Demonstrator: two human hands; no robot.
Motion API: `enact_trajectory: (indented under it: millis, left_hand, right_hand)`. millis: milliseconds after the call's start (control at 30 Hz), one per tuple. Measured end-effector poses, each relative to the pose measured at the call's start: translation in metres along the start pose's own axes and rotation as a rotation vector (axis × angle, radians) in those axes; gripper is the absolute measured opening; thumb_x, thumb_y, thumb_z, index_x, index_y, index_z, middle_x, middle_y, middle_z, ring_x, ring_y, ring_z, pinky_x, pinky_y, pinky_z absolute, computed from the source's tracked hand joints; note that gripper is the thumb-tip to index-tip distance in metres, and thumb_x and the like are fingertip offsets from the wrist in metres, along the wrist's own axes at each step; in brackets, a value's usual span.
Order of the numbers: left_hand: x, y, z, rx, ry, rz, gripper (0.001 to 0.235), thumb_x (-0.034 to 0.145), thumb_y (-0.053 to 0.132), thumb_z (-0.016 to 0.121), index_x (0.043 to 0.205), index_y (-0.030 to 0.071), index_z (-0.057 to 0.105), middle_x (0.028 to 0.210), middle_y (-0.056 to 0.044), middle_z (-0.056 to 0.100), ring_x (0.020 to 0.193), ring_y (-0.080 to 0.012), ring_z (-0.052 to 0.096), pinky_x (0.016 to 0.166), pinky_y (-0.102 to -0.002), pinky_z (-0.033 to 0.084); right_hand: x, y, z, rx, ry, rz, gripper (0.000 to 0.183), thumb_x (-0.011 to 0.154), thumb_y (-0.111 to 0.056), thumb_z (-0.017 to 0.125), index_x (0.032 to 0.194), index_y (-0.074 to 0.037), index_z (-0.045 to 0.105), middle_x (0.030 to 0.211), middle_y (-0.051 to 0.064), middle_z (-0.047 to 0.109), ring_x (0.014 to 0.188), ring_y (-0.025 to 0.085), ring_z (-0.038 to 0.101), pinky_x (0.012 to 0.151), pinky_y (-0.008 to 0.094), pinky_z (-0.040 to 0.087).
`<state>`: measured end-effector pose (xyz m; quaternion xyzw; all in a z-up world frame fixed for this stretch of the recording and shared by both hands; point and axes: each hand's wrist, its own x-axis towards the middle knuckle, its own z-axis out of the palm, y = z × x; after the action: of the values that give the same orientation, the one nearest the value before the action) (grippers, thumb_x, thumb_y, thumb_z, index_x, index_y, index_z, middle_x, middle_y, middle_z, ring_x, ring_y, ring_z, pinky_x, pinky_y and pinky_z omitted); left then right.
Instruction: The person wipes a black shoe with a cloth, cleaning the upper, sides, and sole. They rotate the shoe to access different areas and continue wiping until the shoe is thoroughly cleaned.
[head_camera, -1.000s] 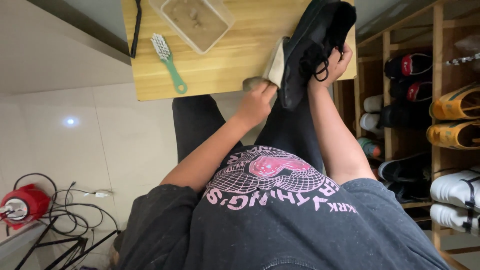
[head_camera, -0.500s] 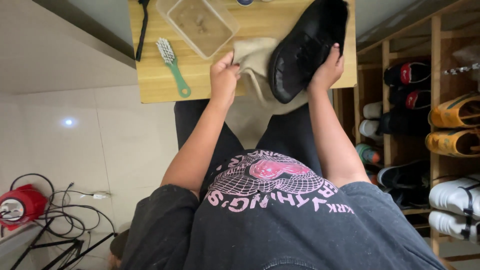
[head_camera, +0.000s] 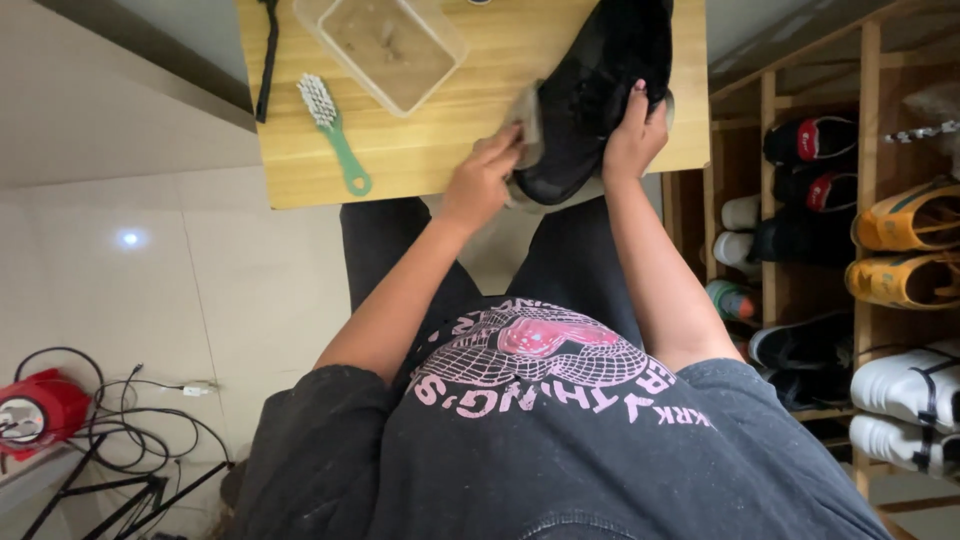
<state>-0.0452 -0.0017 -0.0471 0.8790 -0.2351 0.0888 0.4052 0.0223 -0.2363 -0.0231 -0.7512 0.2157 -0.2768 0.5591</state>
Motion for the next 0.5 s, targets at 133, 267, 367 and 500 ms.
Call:
enact_trajectory:
  millis: [133, 267, 367, 500]
  left_hand:
    - [0.003, 0.010, -0.027, -0.021, 0.051, 0.013, 0.022, 0.092, -0.005, 0.050, 0.090, -0.008, 0.072, 0.124, -0.023, 0.069, 0.116, -0.0380, 0.066, 0.083, -0.047, 0.060]
    - [0.032, 0.025, -0.047, -0.540, 0.267, -0.695, 0.039, 0.093, 0.004, 0.052, 0.126, 0.006, 0.072, 0.129, -0.013, 0.073, 0.124, -0.0258, 0.068, 0.110, -0.034, 0.051]
    - [0.038, 0.046, -0.036, -0.405, 0.202, -0.515, 0.041, 0.095, 0.002, 0.050, 0.132, 0.004, 0.067, 0.126, -0.015, 0.074, 0.115, -0.0268, 0.072, 0.103, -0.035, 0.056]
    - [-0.005, 0.031, 0.027, 0.030, -0.073, -0.016, 0.063, 0.094, -0.018, 0.043, 0.155, -0.001, 0.044, 0.166, -0.014, 0.032, 0.156, -0.0325, 0.030, 0.131, -0.044, 0.033]
  right_hand:
    - [0.004, 0.004, -0.002, -0.018, 0.037, 0.022, 0.049, 0.096, -0.045, 0.059, 0.113, -0.002, 0.073, 0.112, 0.018, 0.078, 0.107, 0.035, 0.072, 0.090, 0.041, 0.053]
    - [0.004, 0.005, -0.002, -0.002, 0.023, 0.006, 0.046, 0.096, -0.045, 0.057, 0.113, -0.005, 0.074, 0.110, 0.015, 0.079, 0.106, 0.032, 0.073, 0.088, 0.040, 0.054]
    - [0.004, 0.006, -0.003, -0.005, 0.014, -0.001, 0.048, 0.097, -0.046, 0.056, 0.114, -0.006, 0.073, 0.110, 0.015, 0.079, 0.107, 0.033, 0.073, 0.088, 0.041, 0.054]
    - [0.005, 0.010, 0.000, 0.000, 0.044, -0.004, 0.043, 0.096, -0.043, 0.057, 0.101, -0.004, 0.074, 0.098, 0.013, 0.079, 0.095, 0.028, 0.074, 0.083, 0.040, 0.054]
